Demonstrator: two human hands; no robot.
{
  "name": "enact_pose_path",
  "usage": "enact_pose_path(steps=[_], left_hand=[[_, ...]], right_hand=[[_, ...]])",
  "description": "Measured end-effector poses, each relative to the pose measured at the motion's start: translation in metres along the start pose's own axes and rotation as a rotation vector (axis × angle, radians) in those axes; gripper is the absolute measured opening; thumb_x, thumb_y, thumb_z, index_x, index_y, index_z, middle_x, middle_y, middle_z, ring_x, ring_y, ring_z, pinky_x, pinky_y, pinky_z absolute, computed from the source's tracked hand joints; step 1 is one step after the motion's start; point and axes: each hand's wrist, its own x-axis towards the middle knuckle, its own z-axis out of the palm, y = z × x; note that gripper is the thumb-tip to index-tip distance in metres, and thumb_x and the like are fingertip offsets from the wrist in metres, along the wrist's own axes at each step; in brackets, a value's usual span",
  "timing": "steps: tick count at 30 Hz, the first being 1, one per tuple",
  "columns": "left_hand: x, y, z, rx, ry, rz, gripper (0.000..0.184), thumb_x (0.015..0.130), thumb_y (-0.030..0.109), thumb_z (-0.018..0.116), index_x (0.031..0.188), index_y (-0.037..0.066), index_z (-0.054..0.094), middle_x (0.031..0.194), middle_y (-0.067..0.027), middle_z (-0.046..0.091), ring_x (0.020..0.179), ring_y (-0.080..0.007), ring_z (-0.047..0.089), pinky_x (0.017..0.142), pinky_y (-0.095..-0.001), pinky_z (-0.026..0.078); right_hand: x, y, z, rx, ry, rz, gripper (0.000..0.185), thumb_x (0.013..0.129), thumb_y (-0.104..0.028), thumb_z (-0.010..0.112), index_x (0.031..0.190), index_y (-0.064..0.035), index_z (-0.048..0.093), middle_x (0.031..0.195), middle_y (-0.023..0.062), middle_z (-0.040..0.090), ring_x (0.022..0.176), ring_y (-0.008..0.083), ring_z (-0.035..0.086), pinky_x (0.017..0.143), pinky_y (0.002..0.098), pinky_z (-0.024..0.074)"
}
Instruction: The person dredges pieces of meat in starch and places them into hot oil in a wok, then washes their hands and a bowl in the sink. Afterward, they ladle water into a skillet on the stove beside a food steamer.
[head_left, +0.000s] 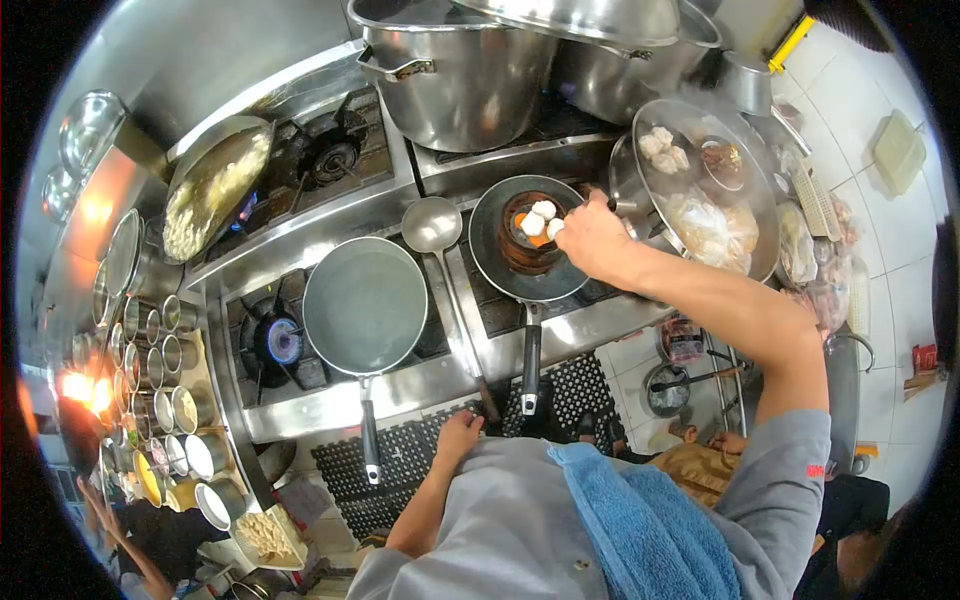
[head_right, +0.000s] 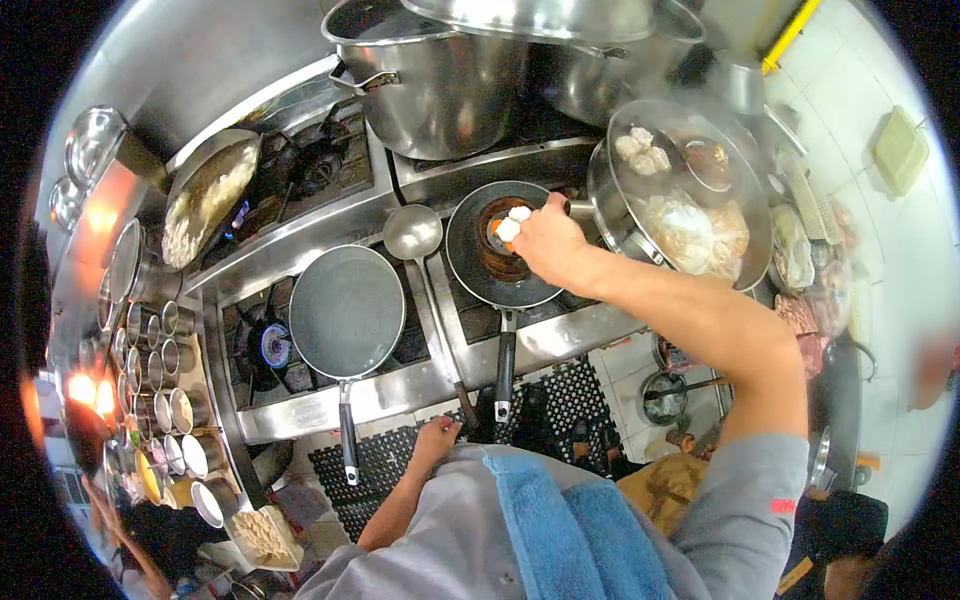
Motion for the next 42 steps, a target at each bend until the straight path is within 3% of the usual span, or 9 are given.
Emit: enact_pose_path(steps=[10, 15, 18, 27, 30, 33, 36, 39, 42], left_hand=[[0.007, 0.027, 0.007, 0.106, -0.098, 0.024, 0.041, 0.081, 0.038, 0.061, 0.095, 0.000, 0.065, 0.093, -0.0206, 0.066, 0.090, -0.0347, 0.063, 0.080, -0.0394, 0.049], [0.000, 0.003, 0.013, 0.052, -0.067, 0.111, 0.040, 0.082, 0.038, 0.062, 0.094, 0.000, 0.065, 0.087, -0.0201, 0.066, 0.083, -0.0320, 0.065, 0.074, -0.0381, 0.050], [-0.005, -0.012, 0.012, -0.017, -0.140, -0.196, 0.039, 0.083, 0.038, 0.062, 0.093, 0.000, 0.066, 0.083, -0.0155, 0.067, 0.072, -0.0247, 0.065, 0.067, -0.0374, 0.051], [-0.006, -0.160, 0.034, -0.050, -0.234, -0.397, 0.032, 0.086, 0.032, 0.049, 0.084, 0.004, 0.065, 0.076, -0.0131, 0.064, 0.065, -0.0279, 0.064, 0.058, -0.0437, 0.051], [-0.001, -0.187, 0.042, 0.888, -0.231, 0.432, 0.025, 0.082, 0.027, 0.051, 0.085, 0.007, 0.066, 0.079, -0.0141, 0.065, 0.070, -0.0313, 0.064, 0.062, -0.0452, 0.052], [-0.008, -0.192, 0.056, 0.823, -0.212, 0.270, 0.018, 0.077, 0.019, 0.055, 0.086, 0.009, 0.067, 0.081, -0.0154, 0.066, 0.073, -0.0330, 0.064, 0.065, -0.0440, 0.052], [-0.016, -0.188, 0.064, 0.609, -0.039, 0.587, 0.019, 0.080, 0.022, 0.057, 0.088, 0.008, 0.068, 0.083, -0.0160, 0.067, 0.078, -0.0343, 0.065, 0.069, -0.0431, 0.052], [-0.030, -0.169, 0.084, -0.064, 0.043, -0.044, 0.028, 0.083, 0.031, 0.055, 0.089, 0.007, 0.068, 0.089, -0.0171, 0.067, 0.081, -0.0359, 0.064, 0.071, -0.0432, 0.051], [-0.037, -0.162, 0.088, 0.085, 0.086, 0.011, 0.029, 0.084, 0.032, 0.054, 0.089, 0.007, 0.067, 0.089, -0.0169, 0.067, 0.082, -0.0358, 0.064, 0.072, -0.0427, 0.051]], right_hand=[[-0.018, -0.005, -0.008, 0.038, -0.152, 0.043, 0.024, 0.085, -0.019, 0.052, 0.102, -0.0119, 0.067, 0.091, 0.0062, 0.067, 0.088, 0.0237, 0.063, 0.083, 0.0579, 0.0366], [-0.102, 0.059, -0.050, 0.114, 0.188, 0.287, 0.026, 0.073, -0.014, 0.057, 0.098, -0.0101, 0.065, 0.085, 0.0054, 0.060, 0.086, 0.0213, 0.059, 0.082, 0.0405, 0.0377], [-0.164, 0.126, -0.057, -0.062, 0.324, 0.429, 0.032, 0.073, -0.010, 0.056, 0.103, -0.0148, 0.065, 0.088, 0.0027, 0.060, 0.085, 0.0196, 0.058, 0.081, 0.0365, 0.0386], [-0.262, 0.233, 0.039, -0.282, 0.019, 0.558, 0.028, 0.076, -0.013, 0.055, 0.101, -0.0164, 0.067, 0.092, 0.0026, 0.059, 0.096, 0.0177, 0.055, 0.090, 0.0362, 0.0354], [-0.269, 0.246, 0.069, -0.306, 0.090, 0.520, 0.026, 0.077, -0.014, 0.054, 0.100, -0.0166, 0.067, 0.091, 0.0014, 0.059, 0.096, 0.0179, 0.054, 0.092, 0.0381, 0.0343], [-0.266, 0.251, 0.075, -0.263, 0.049, 0.512, 0.024, 0.077, -0.015, 0.054, 0.098, -0.0158, 0.067, 0.090, 0.0008, 0.059, 0.096, 0.0179, 0.054, 0.093, 0.0390, 0.0335], [-0.258, 0.259, 0.080, -0.229, -0.026, 0.508, 0.020, 0.077, -0.015, 0.055, 0.092, -0.0148, 0.067, 0.089, 0.0007, 0.060, 0.094, 0.0183, 0.055, 0.094, 0.0396, 0.0327], [-0.251, 0.266, 0.090, -0.232, -0.032, 0.488, 0.015, 0.076, -0.015, 0.055, 0.085, -0.0145, 0.067, 0.090, 0.0007, 0.061, 0.093, 0.0185, 0.055, 0.094, 0.0401, 0.0324], [-0.239, 0.268, 0.097, -0.247, -0.003, 0.440, 0.011, 0.074, -0.017, 0.057, 0.075, -0.0151, 0.068, 0.083, 0.0015, 0.063, 0.089, 0.0188, 0.058, 0.092, 0.0403, 0.0329]])
